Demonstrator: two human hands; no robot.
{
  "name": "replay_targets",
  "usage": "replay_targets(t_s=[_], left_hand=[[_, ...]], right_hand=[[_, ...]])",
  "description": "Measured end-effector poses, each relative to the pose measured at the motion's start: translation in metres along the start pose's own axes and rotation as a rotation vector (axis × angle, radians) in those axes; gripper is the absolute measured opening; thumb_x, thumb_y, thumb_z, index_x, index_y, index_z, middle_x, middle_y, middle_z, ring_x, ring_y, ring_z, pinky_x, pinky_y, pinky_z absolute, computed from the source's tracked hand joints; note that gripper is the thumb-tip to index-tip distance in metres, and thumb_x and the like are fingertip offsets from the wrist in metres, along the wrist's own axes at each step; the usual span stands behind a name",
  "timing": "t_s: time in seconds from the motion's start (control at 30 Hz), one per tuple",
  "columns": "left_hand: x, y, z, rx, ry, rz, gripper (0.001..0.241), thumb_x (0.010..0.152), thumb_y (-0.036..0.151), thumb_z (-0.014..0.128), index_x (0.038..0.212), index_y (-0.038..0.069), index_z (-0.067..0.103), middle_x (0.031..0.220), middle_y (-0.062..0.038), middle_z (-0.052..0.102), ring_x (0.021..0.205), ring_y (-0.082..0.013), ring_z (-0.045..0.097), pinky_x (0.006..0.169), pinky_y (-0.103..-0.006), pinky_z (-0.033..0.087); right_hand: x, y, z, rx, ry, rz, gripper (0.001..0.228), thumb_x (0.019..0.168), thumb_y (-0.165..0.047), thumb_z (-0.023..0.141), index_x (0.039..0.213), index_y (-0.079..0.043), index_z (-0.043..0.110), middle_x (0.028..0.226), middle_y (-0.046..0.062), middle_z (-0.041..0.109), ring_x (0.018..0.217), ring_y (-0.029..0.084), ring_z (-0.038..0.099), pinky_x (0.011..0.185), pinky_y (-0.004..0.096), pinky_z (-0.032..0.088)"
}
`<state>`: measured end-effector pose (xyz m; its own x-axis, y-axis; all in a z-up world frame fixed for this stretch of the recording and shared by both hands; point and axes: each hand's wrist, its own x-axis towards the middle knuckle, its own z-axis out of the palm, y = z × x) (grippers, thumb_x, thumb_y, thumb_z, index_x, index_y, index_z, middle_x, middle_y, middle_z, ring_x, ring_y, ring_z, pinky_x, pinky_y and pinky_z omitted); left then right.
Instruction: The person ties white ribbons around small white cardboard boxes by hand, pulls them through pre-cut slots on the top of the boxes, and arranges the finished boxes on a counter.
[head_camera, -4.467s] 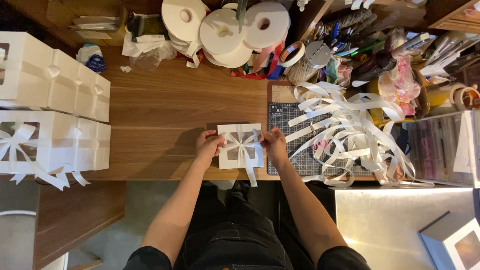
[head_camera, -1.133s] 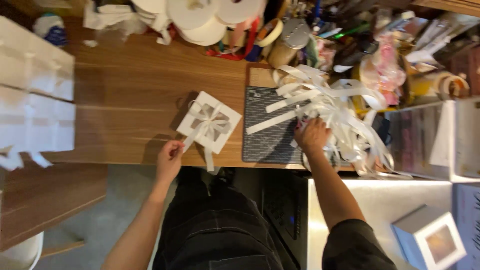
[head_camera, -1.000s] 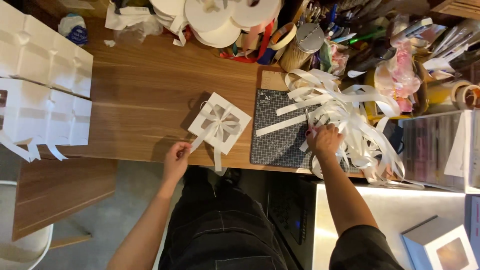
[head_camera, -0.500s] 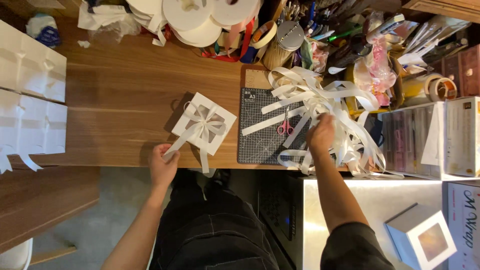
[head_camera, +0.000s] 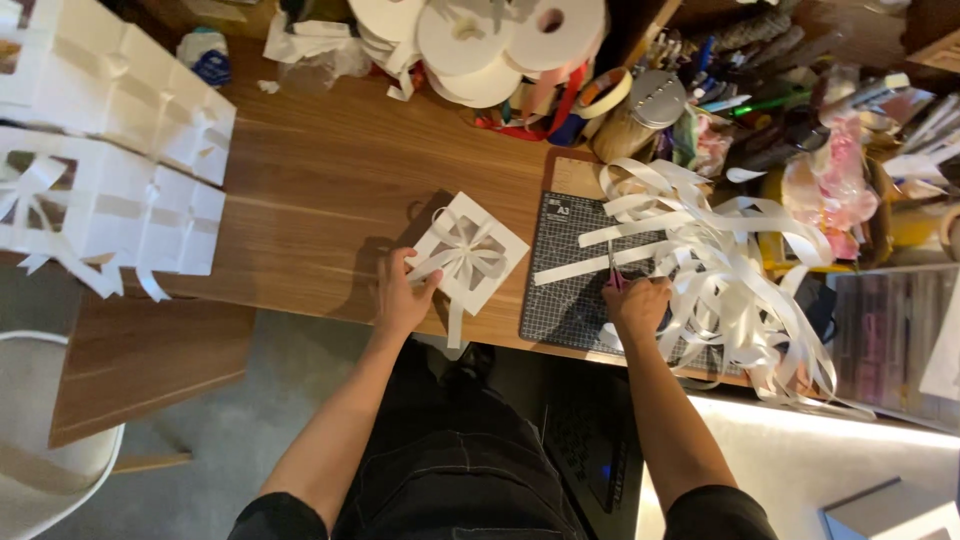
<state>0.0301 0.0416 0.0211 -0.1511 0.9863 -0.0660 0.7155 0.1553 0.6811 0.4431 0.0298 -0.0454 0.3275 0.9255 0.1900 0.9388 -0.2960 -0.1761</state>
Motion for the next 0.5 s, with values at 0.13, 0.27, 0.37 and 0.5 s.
replay_targets(t_s=[0.13,0.27,0.37,0.5], left_hand=[[-0.005,-0.003,-0.009,-0.328,-0.132,-0.127,0.052,0.088,0.037,0.076,0.129,0.013,0.055,0.09,-0.004,0.066,0.085,-0.0198,0.066,0.077,-0.0396,0.054],[-0.019,-0.031,-0.012,-0.599,-0.134,-0.045,0.037,0.093,0.025,0.076,0.123,0.008,0.062,0.094,-0.005,0.069,0.087,-0.0158,0.067,0.075,-0.0316,0.054],[-0.029,-0.053,-0.011,-0.645,-0.054,-0.025,0.027,0.097,0.022,0.074,0.117,0.004,0.071,0.102,-0.006,0.074,0.092,-0.013,0.067,0.077,-0.0308,0.054],[-0.037,-0.065,-0.021,-0.641,0.072,-0.072,0.027,0.097,0.025,0.073,0.116,0.005,0.074,0.103,-0.005,0.077,0.089,-0.0101,0.069,0.075,-0.0273,0.055]], right_hand=[[0.007,0.002,-0.015,0.01,-0.256,0.035,0.04,0.068,-0.039,0.087,0.076,-0.001,0.075,0.093,0.023,0.072,0.084,0.037,0.069,0.083,0.045,0.057],[0.016,0.01,-0.021,-0.096,-0.229,-0.089,0.032,0.07,-0.033,0.087,0.075,-0.004,0.077,0.083,0.023,0.072,0.081,0.036,0.069,0.08,0.045,0.057],[0.02,0.009,-0.033,0.125,-0.215,0.029,0.026,0.094,-0.03,0.078,0.083,-0.006,0.076,0.092,0.018,0.073,0.086,0.033,0.069,0.087,0.044,0.057],[0.026,-0.072,-0.108,0.259,-0.052,-0.346,0.035,0.073,-0.022,0.087,0.096,-0.001,0.072,0.106,0.019,0.064,0.103,0.036,0.06,0.093,0.046,0.052]])
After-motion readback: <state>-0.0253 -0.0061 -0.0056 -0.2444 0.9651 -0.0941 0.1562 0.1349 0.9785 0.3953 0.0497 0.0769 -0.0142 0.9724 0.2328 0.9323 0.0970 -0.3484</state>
